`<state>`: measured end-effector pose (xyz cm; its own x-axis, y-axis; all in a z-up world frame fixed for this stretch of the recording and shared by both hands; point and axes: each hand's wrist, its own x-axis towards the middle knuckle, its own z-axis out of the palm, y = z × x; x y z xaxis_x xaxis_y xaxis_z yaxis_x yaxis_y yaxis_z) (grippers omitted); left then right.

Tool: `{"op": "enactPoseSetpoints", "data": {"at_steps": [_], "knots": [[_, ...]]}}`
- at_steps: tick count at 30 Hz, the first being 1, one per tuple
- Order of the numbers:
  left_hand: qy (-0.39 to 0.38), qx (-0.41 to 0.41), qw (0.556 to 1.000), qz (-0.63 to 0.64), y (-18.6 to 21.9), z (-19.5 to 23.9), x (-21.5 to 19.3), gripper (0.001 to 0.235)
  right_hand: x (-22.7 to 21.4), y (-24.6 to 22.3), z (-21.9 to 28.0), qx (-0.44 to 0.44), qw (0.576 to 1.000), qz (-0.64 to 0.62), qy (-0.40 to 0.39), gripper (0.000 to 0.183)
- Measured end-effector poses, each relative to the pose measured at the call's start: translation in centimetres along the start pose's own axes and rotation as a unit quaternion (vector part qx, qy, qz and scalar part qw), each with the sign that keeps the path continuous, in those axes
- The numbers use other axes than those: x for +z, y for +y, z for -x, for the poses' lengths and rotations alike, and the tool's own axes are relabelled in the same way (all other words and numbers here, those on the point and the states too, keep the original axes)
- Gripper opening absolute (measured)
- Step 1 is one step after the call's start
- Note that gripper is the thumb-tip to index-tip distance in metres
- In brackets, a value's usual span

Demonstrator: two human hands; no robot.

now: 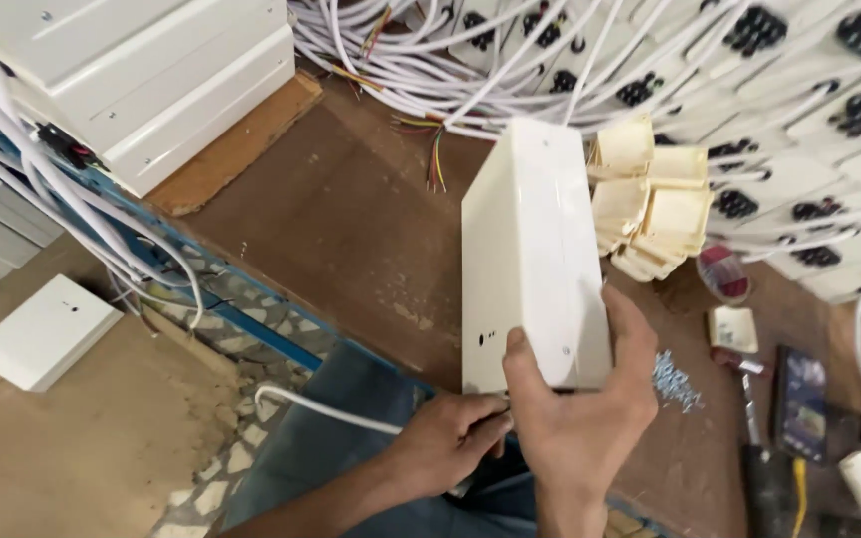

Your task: The person picks up a white electrical box with a cable, places it on the table, and uses a screwdriver to fasten a plastic cover onto the cable entry point. They repeat this process with a second unit, securing the cover with multiple screws.

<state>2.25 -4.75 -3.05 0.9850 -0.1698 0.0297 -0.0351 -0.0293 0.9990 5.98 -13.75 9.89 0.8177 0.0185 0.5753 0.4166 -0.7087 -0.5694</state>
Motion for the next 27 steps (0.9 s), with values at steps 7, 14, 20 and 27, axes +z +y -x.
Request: {"op": "enactPoseSetpoints", "data": {"at_steps": [7, 14, 20, 27], "knots": [[0.011, 0.007, 0.999, 0.029, -0.7, -0.9, 0.1, 0.023, 0.8, 1.1, -1.9, -0.100, 0.995, 0.019, 0.011, 0.061], [0.040, -0.028, 0.992, -0.113, -1.1, 2.4, -1.9, 0.020, -1.9, 7.2, 0.2, 0.220, 0.883, -0.414, -0.013, 0.041], [0.152, 0.056, 0.962, -0.221, -1.6, 5.9, -1.8, 0.031, -3.6, 11.4, 6.6, 0.326, 0.882, -0.339, -0.013, 0.032], [0.068, 0.056, 0.983, -0.162, -2.1, 4.3, 1.3, 0.027, -2.7, 9.1, 5.7, 0.257, 0.934, -0.224, -0.106, 0.048]]}}
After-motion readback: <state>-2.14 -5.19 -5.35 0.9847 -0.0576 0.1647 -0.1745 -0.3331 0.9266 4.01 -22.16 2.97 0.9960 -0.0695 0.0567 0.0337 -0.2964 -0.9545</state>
